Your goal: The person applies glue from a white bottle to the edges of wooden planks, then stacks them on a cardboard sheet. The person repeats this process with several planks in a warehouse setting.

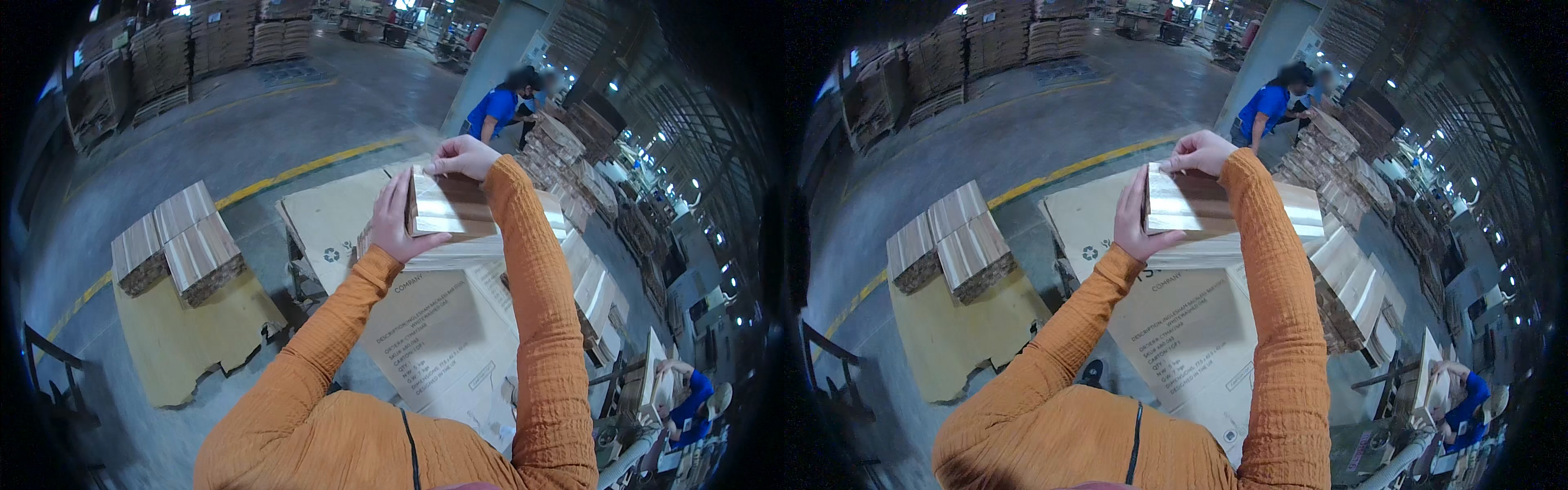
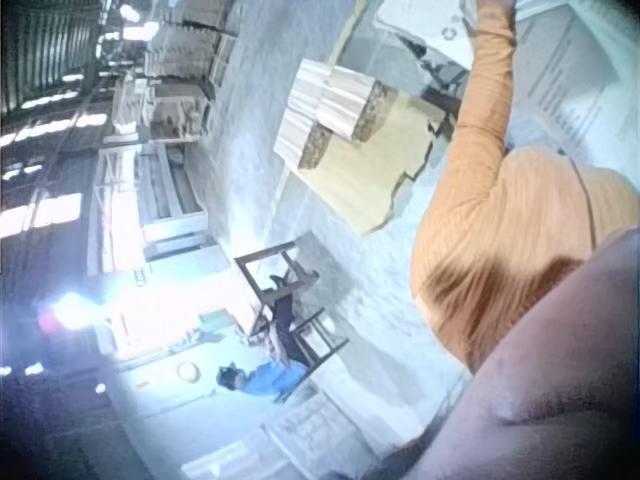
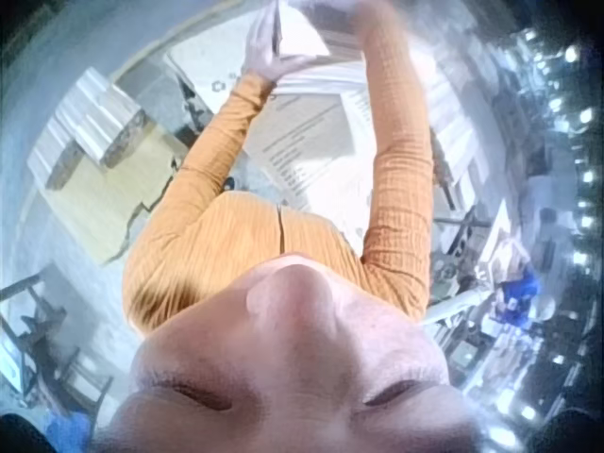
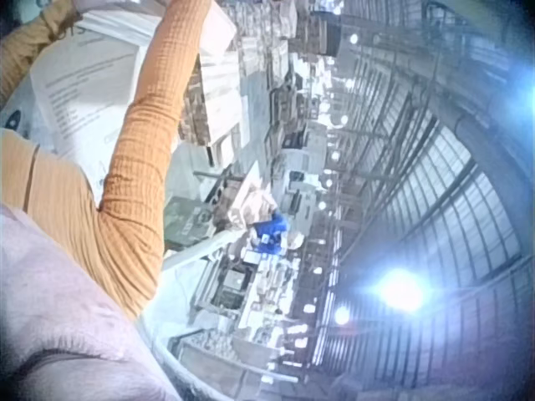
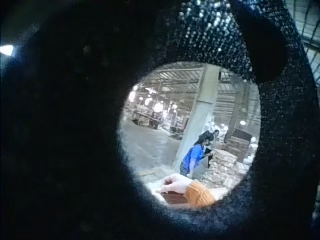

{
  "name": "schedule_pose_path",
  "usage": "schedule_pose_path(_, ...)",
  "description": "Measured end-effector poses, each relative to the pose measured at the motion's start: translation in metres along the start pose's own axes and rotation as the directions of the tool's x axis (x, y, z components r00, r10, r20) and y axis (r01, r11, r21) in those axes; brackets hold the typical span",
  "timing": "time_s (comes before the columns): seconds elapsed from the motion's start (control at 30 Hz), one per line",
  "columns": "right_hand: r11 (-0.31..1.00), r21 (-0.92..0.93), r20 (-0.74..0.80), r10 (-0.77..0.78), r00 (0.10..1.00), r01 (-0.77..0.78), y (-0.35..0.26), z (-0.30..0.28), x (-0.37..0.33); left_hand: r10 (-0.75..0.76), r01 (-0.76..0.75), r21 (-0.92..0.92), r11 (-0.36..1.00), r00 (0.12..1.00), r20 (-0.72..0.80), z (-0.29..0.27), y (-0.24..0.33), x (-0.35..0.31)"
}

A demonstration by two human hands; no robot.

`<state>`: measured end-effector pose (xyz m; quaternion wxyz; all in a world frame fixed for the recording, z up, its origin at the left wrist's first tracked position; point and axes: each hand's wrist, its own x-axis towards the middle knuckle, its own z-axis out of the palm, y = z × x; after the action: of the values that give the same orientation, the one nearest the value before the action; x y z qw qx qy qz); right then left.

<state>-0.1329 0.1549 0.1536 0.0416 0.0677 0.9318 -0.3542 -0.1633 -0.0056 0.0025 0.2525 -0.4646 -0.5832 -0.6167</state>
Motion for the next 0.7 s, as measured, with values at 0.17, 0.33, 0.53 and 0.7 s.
schedule_pose_path(0.17, 0.948, 0.273, -0.582, 0.025, 0.813, 0.166, 0.016, -0.003, -0.047, 0.041, -0.05, -0.235, 0.971, 0.998, -0.043, 0.006, 0.0, 0.013)
schedule_pose_path(0.33, 0.934, 0.251, -0.69, -0.011, 0.724, 0.253, 0.038, 0.029, -0.183, -0.094, 0.086, -0.37, 0.925, 0.996, -0.003, 0.014, -0.013, 0.025)
schedule_pose_path(0.53, 0.926, 0.267, -0.943, 0.195, 0.268, 0.266, 0.115, 0.131, -0.365, -0.071, 0.053, -0.27, 0.962, 0.996, -0.058, 0.023, -0.032, 0.032)
schedule_pose_path(0.7, 0.898, 0.415, -0.73, 0.423, -0.537, 0.143, 0.182, 0.243, -0.505, -0.254, 0.228, -0.435, 0.871, 0.967, -0.003, 0.028, -0.041, 0.028)
